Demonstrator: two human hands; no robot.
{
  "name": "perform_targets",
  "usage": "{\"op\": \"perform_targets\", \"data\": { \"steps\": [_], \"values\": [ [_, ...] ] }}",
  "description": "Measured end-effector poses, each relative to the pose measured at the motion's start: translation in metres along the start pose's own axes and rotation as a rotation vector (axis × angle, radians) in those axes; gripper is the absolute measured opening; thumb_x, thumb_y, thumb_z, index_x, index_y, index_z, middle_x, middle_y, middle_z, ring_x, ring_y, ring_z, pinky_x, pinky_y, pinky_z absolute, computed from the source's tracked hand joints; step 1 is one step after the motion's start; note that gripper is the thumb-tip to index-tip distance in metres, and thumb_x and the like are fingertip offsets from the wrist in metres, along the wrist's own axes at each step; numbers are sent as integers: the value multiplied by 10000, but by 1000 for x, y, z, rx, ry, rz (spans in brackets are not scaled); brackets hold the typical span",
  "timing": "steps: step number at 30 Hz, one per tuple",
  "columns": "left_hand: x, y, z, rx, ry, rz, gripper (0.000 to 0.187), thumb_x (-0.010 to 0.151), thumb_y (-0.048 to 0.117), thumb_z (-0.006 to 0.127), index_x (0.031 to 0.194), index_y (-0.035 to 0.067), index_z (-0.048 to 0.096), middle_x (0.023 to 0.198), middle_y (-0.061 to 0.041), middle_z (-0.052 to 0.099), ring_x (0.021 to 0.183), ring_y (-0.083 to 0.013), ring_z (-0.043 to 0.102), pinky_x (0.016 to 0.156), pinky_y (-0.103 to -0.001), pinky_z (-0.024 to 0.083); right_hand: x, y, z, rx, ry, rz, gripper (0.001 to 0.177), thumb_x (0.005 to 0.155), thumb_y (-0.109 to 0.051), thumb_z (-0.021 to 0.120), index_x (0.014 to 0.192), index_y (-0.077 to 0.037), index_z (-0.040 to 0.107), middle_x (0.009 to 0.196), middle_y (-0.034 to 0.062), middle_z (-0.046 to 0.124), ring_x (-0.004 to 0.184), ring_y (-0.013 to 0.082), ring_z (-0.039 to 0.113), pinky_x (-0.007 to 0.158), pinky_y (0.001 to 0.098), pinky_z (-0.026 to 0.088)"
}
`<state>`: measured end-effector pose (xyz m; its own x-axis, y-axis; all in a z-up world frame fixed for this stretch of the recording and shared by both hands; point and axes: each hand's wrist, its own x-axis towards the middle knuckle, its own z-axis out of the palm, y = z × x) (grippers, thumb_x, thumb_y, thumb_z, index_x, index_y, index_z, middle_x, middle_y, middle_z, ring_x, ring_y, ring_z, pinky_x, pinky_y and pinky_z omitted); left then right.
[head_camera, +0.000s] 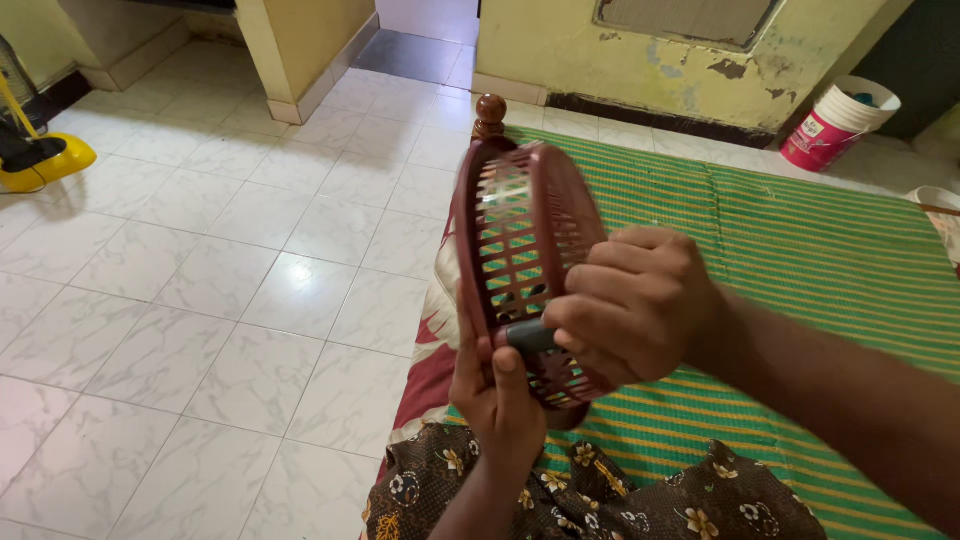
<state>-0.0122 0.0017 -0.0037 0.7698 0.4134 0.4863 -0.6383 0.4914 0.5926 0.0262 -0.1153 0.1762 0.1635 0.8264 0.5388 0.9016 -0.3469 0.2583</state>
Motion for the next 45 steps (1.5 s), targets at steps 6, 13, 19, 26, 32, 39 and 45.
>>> {"op": "perform_targets", "data": {
  "steps": [6, 13, 19, 26, 32, 39, 45],
  "values": [
    [-2, 9, -1, 433, -132, 233, 744, 1117, 309, 610, 1617, -105, 249, 1304, -82, 754, 1009, -64, 711, 864, -238, 565, -23, -15, 4, 537, -205, 873, 276, 1013, -299, 575, 850, -96, 668, 646, -3, 588, 567, 230, 570, 524, 345, 477],
    [5, 1, 9, -62, -30, -221, 719, 1093, 212, 579, 1670, -110, 295, 1103, -144, 632, 946, -110, 577, 808, -255, 488, -17, 9, -14, -293, -109, -190, 227, 983, -347, 638, 871, -150, 638, 648, -13, 536, 533, 170, 539, 503, 342, 428],
    [1, -2, 15, 102, -122, 80, 698, 1055, 219, 599, 1566, -114, 260, 1365, -155, 634, 1082, -130, 678, 893, -285, 569, -47, -7, 9, 250, 83, 407, 194, 1013, -230, 517, 888, -121, 618, 728, -18, 569, 590, 106, 567, 576, 290, 453],
    [-17, -14, 22, 313, -298, 155, 816, 997, 135, 773, 1610, -87, 282, 1085, -119, 773, 888, -144, 751, 813, -265, 590, -109, 0, -6, 854, -295, 1375, 413, 1116, -422, 551, 1028, -34, 660, 722, 92, 548, 616, 151, 500, 529, 299, 411],
    [-38, -37, 37, -75, -442, -267, 804, 1065, 151, 670, 1684, 58, 165, 1523, -128, 556, 1288, -162, 642, 1075, -299, 554, -152, -42, -24, 610, -26, 1184, 379, 897, -335, 718, 1152, -66, 639, 821, 11, 672, 720, 53, 612, 605, 212, 503],
    [-64, -73, 48, -112, -483, -636, 710, 1091, 185, 570, 1695, 77, 213, 1397, -135, 626, 1182, -160, 653, 994, -331, 589, -204, -55, 0, 368, 58, 1166, 343, 923, -323, 746, 1103, -41, 673, 909, 50, 711, 809, 103, 663, 698, 263, 528],
    [-95, -90, 50, 105, -414, -556, 540, 1183, 217, 540, 1671, 24, 414, 1246, -150, 724, 1077, -149, 659, 904, -293, 565, -256, -59, 33, -6, 143, 841, 249, 1004, -329, 657, 986, -82, 687, 841, 79, 664, 715, 205, 640, 634, 315, 499]
  ]
}}
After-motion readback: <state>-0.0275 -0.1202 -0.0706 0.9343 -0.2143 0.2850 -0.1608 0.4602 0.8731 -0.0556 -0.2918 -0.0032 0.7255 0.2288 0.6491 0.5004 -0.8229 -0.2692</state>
